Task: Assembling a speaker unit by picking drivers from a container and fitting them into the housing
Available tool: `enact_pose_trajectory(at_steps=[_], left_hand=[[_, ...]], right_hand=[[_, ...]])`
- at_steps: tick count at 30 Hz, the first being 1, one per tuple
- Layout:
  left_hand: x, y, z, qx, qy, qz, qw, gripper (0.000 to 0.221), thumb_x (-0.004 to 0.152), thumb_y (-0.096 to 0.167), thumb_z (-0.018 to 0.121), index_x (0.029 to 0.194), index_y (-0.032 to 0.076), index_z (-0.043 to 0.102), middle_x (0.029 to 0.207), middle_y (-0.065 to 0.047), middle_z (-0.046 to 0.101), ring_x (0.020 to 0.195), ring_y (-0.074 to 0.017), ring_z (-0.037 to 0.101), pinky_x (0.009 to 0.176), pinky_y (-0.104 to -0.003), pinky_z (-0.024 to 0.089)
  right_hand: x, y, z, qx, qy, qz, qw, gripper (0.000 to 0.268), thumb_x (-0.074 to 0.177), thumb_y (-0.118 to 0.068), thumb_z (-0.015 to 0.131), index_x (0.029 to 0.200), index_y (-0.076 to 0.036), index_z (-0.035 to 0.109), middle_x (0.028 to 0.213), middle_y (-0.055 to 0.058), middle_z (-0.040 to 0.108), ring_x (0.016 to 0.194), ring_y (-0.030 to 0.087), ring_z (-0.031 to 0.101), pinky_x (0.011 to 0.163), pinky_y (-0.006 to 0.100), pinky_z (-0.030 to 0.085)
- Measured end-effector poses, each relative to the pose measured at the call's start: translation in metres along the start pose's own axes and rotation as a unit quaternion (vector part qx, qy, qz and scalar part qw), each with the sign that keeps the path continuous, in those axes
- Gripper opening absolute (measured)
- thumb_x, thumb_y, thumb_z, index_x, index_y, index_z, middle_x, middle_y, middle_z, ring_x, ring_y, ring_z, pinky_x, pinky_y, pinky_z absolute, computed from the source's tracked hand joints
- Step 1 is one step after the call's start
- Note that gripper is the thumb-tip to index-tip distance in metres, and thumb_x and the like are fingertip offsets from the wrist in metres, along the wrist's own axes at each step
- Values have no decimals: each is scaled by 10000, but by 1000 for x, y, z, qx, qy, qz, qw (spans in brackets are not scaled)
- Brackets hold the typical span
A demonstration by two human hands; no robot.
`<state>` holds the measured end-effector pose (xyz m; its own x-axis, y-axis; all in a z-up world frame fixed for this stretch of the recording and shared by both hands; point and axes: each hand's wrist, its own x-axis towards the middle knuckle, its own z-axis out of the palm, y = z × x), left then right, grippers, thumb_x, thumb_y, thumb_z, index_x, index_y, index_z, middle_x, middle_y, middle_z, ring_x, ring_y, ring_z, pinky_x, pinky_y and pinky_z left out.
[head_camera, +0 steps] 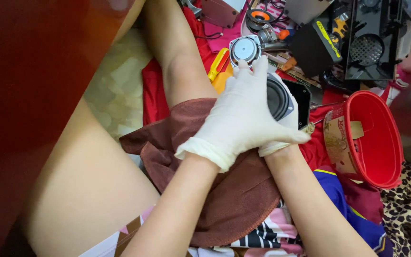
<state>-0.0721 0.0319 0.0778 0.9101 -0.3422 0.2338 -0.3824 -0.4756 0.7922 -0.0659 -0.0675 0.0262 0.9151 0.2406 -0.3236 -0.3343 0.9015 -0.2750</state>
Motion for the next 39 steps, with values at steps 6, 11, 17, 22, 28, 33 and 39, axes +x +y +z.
enact_pose_trajectory(at_steps=[6,11,17,22,28,33,39], left_hand=[[-5,-18,-8,-52,75,18,996,760,523,367,722,1165,31,491,1095,-139,584,972,-272,587,847,-304,453],[-4,-23,-27,-126,106,4,986,688,473,299,782,1062,41,539,934,-62,649,799,-174,628,742,-252,488],[-12,-42,-31,-325,128,-71,934,699,526,242,779,1115,-25,514,1006,-106,626,898,-153,600,812,-224,479],[-19,-44,-28,-502,100,-147,846,718,594,274,706,1187,-56,471,1075,-140,591,959,-165,560,845,-228,432],[-17,-33,-23,-579,112,-217,778,637,605,398,654,1053,-48,574,857,-76,581,730,-121,511,636,-222,416],[-20,-28,-21,-580,83,-227,778,486,661,370,642,981,6,608,805,-44,558,732,-116,481,667,-247,400],[-16,-9,-32,-526,89,-325,781,487,614,385,585,918,7,631,852,-101,599,789,-151,540,711,-254,410]], right_hand=[[-1,7,7,24,-28,8,999,244,852,-197,490,1024,-30,532,1044,115,575,947,220,541,895,363,416],[-5,11,12,41,-55,23,997,256,855,-164,487,1052,-5,521,1073,132,566,976,234,538,924,373,410],[-16,13,22,49,-16,7,999,262,832,-144,516,1042,12,523,1087,151,555,1006,257,531,938,414,406],[-26,11,26,-24,17,-20,999,326,819,-170,543,1081,22,516,1039,153,554,955,238,533,921,404,409],[-47,16,36,-493,35,-317,810,338,820,-16,552,1157,-4,521,1104,101,596,1023,134,565,926,222,448],[-51,15,41,-653,-12,-412,635,186,815,25,633,998,-6,623,1105,58,564,822,78,503,709,172,416],[-45,18,28,-598,116,-456,649,70,842,-39,628,902,-8,646,816,4,606,713,60,506,675,174,431]])
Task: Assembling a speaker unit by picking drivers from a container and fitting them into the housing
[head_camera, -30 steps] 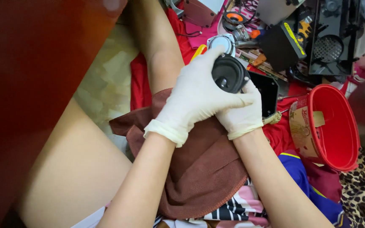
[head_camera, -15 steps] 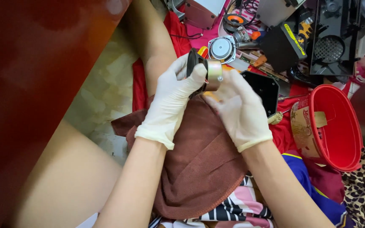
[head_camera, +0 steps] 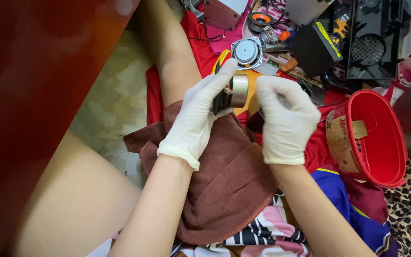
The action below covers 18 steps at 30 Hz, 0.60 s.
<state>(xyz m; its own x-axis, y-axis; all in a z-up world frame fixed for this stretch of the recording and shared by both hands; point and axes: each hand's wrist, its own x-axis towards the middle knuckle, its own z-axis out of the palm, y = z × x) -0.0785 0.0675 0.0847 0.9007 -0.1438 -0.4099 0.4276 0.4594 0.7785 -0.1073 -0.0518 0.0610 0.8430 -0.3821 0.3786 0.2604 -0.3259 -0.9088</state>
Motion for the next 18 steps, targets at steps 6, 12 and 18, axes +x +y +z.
enact_pose_trajectory(at_steps=[6,12,18], left_hand=[[19,5,-9,-216,0,-61,975,416,668,281,566,1009,47,528,966,-135,551,834,-237,509,752,-399,427],[47,2,-22,-326,-173,3,929,373,709,400,612,909,87,585,888,-88,615,849,-224,557,835,-514,377],[64,-12,-25,-408,-353,-46,841,723,809,442,471,1358,-8,332,1446,-233,283,1287,-394,331,978,-463,380]], right_hand=[[35,42,-52,150,111,279,942,228,805,-123,568,1015,-41,602,819,28,639,673,84,607,644,184,511],[53,62,-105,28,20,330,943,127,841,-157,606,951,-94,602,798,-17,599,610,9,501,522,98,375],[54,28,-77,-113,-95,240,960,151,862,-164,618,843,-17,645,663,33,587,548,64,494,512,157,383]])
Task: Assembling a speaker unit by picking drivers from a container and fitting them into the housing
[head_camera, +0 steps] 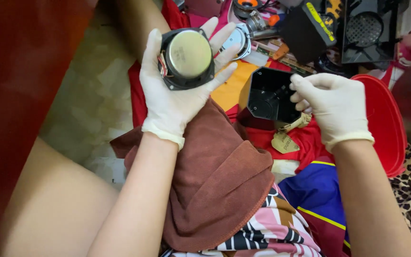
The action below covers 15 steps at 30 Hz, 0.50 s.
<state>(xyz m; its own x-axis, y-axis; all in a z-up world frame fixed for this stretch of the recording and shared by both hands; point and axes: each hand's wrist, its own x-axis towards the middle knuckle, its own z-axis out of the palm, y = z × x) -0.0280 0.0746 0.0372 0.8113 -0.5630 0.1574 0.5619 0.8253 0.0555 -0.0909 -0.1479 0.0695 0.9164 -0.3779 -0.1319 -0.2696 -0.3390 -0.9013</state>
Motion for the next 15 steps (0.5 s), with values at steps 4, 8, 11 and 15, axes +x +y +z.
enact_pose_trajectory(at_steps=[4,8,11,15], left_hand=[[-5,-12,10,3,27,-3,1000,874,740,495,489,1432,35,217,1446,-179,254,1328,-428,230,1030,-446,292],[-5,-12,15,32,111,2,993,941,631,528,467,1383,16,225,1442,-179,234,1342,-466,178,1058,-504,194],[-6,-9,10,46,64,-20,997,967,657,545,481,1421,34,176,1463,-174,198,1363,-438,153,1061,-467,203],[-8,-6,-11,-64,-6,-23,998,881,805,531,465,1454,11,173,1452,-216,219,1353,-424,173,1049,-481,263]], right_hand=[[8,3,14,34,-7,19,999,178,856,-206,634,834,-29,635,652,29,577,531,51,480,498,142,366],[9,-2,24,49,-65,-14,997,130,839,-108,590,920,-13,625,726,49,605,601,78,527,558,155,400],[6,-10,31,49,-86,-26,995,140,836,-90,585,941,-6,624,734,51,609,617,78,538,579,154,418],[6,-14,33,56,-79,-41,995,136,840,-113,582,899,-3,639,696,52,605,576,75,524,554,152,414]])
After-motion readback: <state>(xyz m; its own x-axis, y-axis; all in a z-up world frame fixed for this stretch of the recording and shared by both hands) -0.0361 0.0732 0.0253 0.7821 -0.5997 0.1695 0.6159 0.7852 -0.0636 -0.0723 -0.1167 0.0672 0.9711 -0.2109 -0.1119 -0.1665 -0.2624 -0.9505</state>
